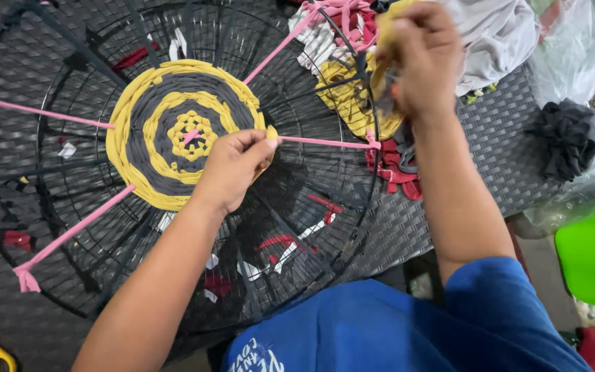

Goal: Weave a rug by threading and tying fabric strips through the mesh of a circular metal frame.

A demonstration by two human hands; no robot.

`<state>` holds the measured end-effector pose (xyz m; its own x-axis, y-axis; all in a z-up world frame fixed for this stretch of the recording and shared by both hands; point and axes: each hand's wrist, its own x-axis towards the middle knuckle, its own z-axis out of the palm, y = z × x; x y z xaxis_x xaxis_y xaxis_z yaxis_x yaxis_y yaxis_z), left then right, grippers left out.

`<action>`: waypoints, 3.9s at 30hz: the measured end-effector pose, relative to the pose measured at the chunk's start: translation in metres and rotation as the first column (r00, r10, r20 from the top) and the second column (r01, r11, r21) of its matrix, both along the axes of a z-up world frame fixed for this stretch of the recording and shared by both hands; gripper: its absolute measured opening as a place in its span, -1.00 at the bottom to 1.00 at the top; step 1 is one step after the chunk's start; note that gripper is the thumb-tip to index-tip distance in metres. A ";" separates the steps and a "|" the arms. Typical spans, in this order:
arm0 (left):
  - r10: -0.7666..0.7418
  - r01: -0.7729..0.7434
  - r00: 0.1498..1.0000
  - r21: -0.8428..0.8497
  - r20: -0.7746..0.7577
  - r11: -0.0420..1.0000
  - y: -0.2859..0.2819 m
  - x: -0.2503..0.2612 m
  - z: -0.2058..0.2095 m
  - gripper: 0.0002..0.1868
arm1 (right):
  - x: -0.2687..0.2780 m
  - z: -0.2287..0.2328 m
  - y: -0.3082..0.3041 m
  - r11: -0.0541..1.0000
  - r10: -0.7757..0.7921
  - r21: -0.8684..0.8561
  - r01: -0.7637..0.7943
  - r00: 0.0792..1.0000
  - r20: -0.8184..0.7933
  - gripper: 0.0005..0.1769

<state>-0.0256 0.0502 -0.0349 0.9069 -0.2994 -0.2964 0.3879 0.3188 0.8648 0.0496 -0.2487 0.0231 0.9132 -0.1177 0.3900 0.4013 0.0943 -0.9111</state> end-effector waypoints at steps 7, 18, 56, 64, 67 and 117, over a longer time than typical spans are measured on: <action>0.178 -0.234 0.962 -0.291 -0.207 0.928 0.021 0.004 -0.003 -0.80 | -0.033 0.012 0.114 0.752 0.450 -0.326 -0.573 0.807 -0.382 -0.83; 0.321 -0.332 0.938 -0.078 -0.129 0.940 0.018 -0.001 -0.005 -0.84 | -0.029 -0.020 0.136 0.806 0.406 -0.262 -0.531 0.818 -0.408 -0.84; 0.189 -0.496 0.790 0.425 0.584 0.757 0.009 -0.017 -0.007 -0.76 | -0.041 -0.081 0.140 0.889 0.193 -0.323 -0.325 0.905 -0.380 -0.80; 0.227 -0.446 0.840 0.387 0.493 0.807 0.008 -0.017 -0.007 -0.71 | -0.045 -0.089 0.134 0.837 0.133 -0.521 -0.167 0.986 -0.102 -0.79; 0.269 -0.296 0.949 0.169 0.167 0.940 0.018 0.000 -0.013 -0.78 | -0.042 -0.085 0.127 0.844 0.291 -0.446 -0.297 0.953 -0.085 -0.79; 0.150 -0.153 0.988 0.221 0.031 0.963 0.004 0.018 -0.012 -0.65 | -0.049 -0.046 0.111 0.603 0.451 -0.788 -0.122 0.868 0.210 -0.94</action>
<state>-0.0080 0.0543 -0.0473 0.9409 -0.0865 -0.3274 0.3378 0.1723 0.9253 0.0007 -0.1381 -0.0228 0.6186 0.5973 0.5105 0.7759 -0.3619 -0.5168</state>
